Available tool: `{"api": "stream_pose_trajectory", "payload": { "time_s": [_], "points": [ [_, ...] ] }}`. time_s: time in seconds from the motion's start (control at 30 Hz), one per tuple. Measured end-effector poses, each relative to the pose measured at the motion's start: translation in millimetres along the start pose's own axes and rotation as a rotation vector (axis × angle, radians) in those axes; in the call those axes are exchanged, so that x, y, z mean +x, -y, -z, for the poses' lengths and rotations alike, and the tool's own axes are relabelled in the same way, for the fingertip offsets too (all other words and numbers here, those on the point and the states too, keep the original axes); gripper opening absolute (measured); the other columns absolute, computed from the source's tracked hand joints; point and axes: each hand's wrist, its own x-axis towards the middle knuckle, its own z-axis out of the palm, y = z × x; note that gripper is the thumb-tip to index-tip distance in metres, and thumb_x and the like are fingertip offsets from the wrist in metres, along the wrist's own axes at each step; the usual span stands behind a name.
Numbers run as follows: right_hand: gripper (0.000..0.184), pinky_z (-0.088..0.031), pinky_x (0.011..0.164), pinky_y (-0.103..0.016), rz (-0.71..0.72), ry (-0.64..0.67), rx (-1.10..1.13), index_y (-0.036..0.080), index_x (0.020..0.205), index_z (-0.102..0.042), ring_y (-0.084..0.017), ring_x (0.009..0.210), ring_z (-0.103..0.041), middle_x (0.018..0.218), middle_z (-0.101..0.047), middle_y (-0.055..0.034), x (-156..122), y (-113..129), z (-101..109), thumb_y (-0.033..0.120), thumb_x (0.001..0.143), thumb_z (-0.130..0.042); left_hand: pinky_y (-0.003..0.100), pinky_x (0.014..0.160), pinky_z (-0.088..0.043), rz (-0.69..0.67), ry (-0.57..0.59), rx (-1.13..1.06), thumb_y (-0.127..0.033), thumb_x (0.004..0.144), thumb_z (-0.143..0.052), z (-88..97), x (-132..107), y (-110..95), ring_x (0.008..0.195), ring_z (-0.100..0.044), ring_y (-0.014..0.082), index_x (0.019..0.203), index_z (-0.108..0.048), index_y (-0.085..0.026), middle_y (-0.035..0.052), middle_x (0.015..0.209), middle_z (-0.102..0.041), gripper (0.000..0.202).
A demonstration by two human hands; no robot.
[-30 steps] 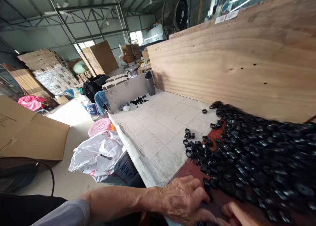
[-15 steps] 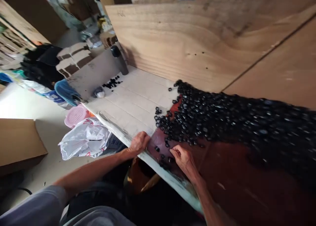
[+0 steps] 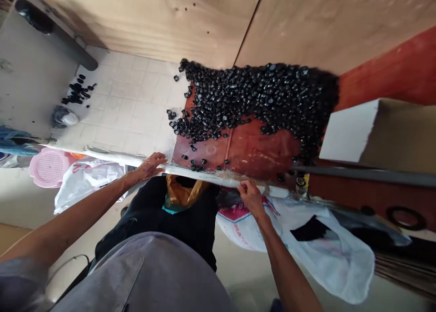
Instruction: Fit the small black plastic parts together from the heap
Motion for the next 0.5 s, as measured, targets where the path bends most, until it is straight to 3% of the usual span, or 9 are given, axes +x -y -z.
{"api": "stream_pose_trajectory", "payload": {
  "time_s": [0.1, 0.27, 0.5],
  "points": [
    [0.034, -0.055, 0.080, -0.039, -0.027, 0.078, 0.003, 0.022, 0.087, -0.062, -0.023, 0.076, -0.062, 0.099, -0.062, -0.0099, -7.0, -5.6, -3.9, 0.056, 0.087, -0.060, 0.048, 0.109, -0.047, -0.011, 0.088, 0.069, -0.018, 0.094, -0.058, 4.9, -0.9, -0.9, 0.125, -0.048, 0.0314, 0.134, -0.061, -0.014, 0.0177, 0.137, -0.054, 0.040],
    [0.031, -0.051, 0.084, -0.040, -0.067, 0.160, -0.034, 0.023, 0.079, -0.060, -0.025, 0.082, -0.058, 0.095, -0.056, -0.0063, 4.2, -11.5, -6.8, 0.053, 0.081, -0.067, 0.041, 0.106, -0.049, -0.060, 0.229, 0.162, -0.019, 0.091, -0.063, 13.9, -1.3, 2.5, 0.133, -0.047, 0.0311, 0.129, -0.065, -0.018, 0.0143, 0.146, -0.055, 0.038],
    [0.026, -0.046, 0.078, -0.033, -0.113, 0.253, -0.048, 0.022, 0.078, -0.067, -0.023, 0.082, -0.058, 0.091, -0.056, -0.0034, 17.9, -20.0, -1.4, 0.047, 0.078, -0.071, 0.038, 0.100, -0.051, -0.082, 0.313, 0.261, -0.022, 0.093, -0.060, 18.8, 9.2, 5.1, 0.128, -0.049, 0.0298, 0.125, -0.068, -0.018, 0.0149, 0.143, -0.056, 0.033]
  ]
}}
